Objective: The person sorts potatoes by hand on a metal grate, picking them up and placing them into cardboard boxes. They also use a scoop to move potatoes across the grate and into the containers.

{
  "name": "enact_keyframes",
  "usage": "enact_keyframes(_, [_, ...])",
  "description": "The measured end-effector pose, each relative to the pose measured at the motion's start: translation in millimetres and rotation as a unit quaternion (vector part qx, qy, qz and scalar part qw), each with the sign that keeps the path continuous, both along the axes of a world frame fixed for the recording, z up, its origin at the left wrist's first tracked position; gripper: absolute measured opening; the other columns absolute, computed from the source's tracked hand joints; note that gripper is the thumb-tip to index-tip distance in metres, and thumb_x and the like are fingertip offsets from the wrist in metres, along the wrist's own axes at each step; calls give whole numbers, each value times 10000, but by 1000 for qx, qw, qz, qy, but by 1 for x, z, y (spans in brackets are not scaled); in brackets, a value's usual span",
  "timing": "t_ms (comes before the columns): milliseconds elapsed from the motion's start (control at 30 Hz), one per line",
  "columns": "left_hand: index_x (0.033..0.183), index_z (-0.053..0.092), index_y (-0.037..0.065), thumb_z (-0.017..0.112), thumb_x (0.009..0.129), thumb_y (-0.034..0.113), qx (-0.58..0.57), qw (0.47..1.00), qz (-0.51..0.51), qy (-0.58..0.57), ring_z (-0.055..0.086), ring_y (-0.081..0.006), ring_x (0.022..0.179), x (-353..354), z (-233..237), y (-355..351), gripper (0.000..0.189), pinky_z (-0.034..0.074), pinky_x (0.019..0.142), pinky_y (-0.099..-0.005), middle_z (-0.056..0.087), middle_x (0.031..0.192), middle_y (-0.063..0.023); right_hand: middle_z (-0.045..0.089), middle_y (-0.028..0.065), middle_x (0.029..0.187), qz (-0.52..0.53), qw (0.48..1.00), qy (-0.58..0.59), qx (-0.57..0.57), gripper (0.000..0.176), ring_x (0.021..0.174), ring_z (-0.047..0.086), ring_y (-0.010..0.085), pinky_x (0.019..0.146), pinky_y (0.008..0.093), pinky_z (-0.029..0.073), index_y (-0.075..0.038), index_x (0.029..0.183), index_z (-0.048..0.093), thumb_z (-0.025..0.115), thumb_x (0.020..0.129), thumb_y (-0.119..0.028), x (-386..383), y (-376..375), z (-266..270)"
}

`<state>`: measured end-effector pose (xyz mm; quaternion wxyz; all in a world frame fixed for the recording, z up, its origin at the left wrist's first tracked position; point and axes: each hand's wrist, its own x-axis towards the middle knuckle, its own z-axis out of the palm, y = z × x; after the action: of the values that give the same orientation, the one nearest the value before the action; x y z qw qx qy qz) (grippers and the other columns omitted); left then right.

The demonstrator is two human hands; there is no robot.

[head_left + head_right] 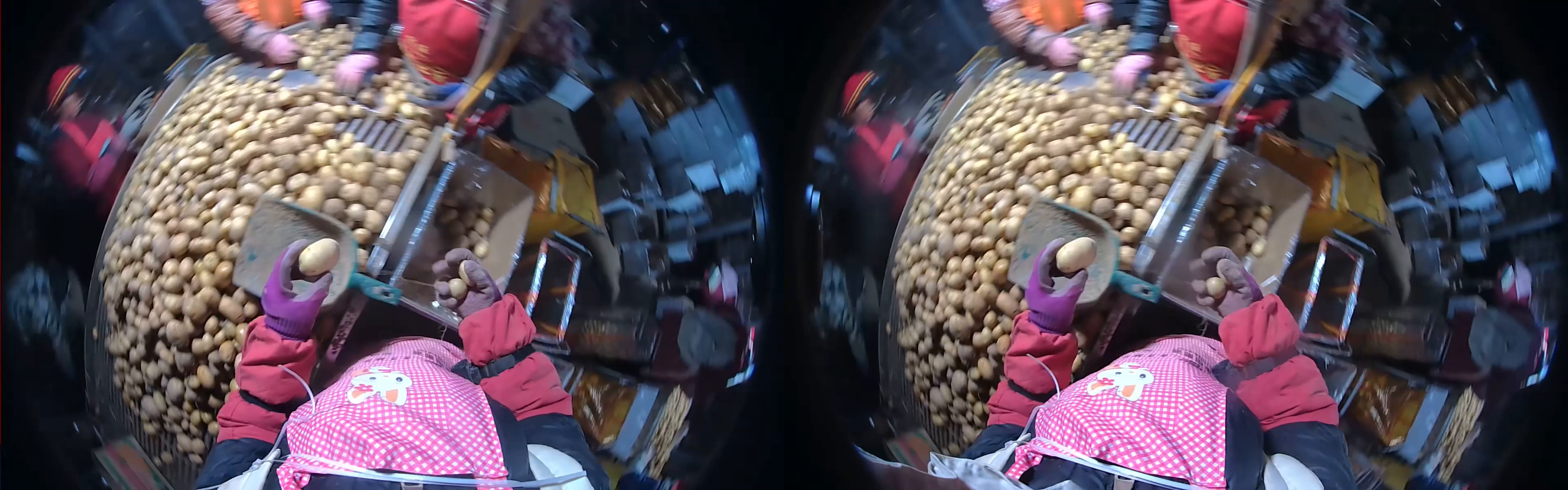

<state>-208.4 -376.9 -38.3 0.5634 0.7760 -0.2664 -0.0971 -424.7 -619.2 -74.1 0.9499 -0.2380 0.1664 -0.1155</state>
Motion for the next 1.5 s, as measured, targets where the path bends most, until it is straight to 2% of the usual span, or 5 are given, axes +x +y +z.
enact_keyframes(533, [1328, 511, 15, 746, 710, -53, 27, 965, -254, 52, 609, -223, 1133, -43, 12, -94, 664, 511, 929, -327, 577, 1266, -109, 625, 17, 816, -688, 596, 374, 175, 343, 669, 613, 172, 588, 269, 512, -113, 983, 603, 644, 883, -439, -326, 31, -79])
enact_keyframes(900, [1249, 589, 10, 854, 719, 222, 42, 921, -388, 0, 694, -250, 908, -75, 34, -115, 630, 554, 802, -348, 698, 1030, -151, 579, 100, 1140, -142, 978, 100, -116, 409, 1027, 582, 183, 834, 331, 517, -60, 1315, 479, 593, 926, -118, -156, -30, -59])
enact_keyframes(1000, [1332, 508, 13, 796, 798, 274, 38, 881, -466, -76, 696, -325, 873, -90, 36, -126, 660, 555, 769, -404, 689, 1044, -195, 594, 104, 1257, -38, 905, 63, -418, 572, 1144, 586, 196, 895, 317, 532, -47, 1417, 429, 651, 914, -202, -76, 14, 23])
enact_keyframes(1267, [1444, 397, 14, 698, 861, 135, 81, 935, -345, 24, 707, -258, 896, -63, 23, -96, 667, 553, 812, -377, 690, 1107, -193, 649, 108, 914, -192, 961, 185, -72, 323, 782, 639, 178, 534, 269, 507, -53, 1060, 563, 608, 935, -348, -111, -70, -15])
enact_keyframes(1500, [1445, 413, 26, 685, 863, 94, 50, 978, -199, 33, 705, -214, 893, -52, 21, -51, 646, 558, 794, -340, 688, 1138, -169, 646, 125, 1099, -424, 884, 195, -36, 518, 908, 644, 215, 721, 302, 562, -47, 1240, 551, 560, 957, -481, -71, -221, -4])
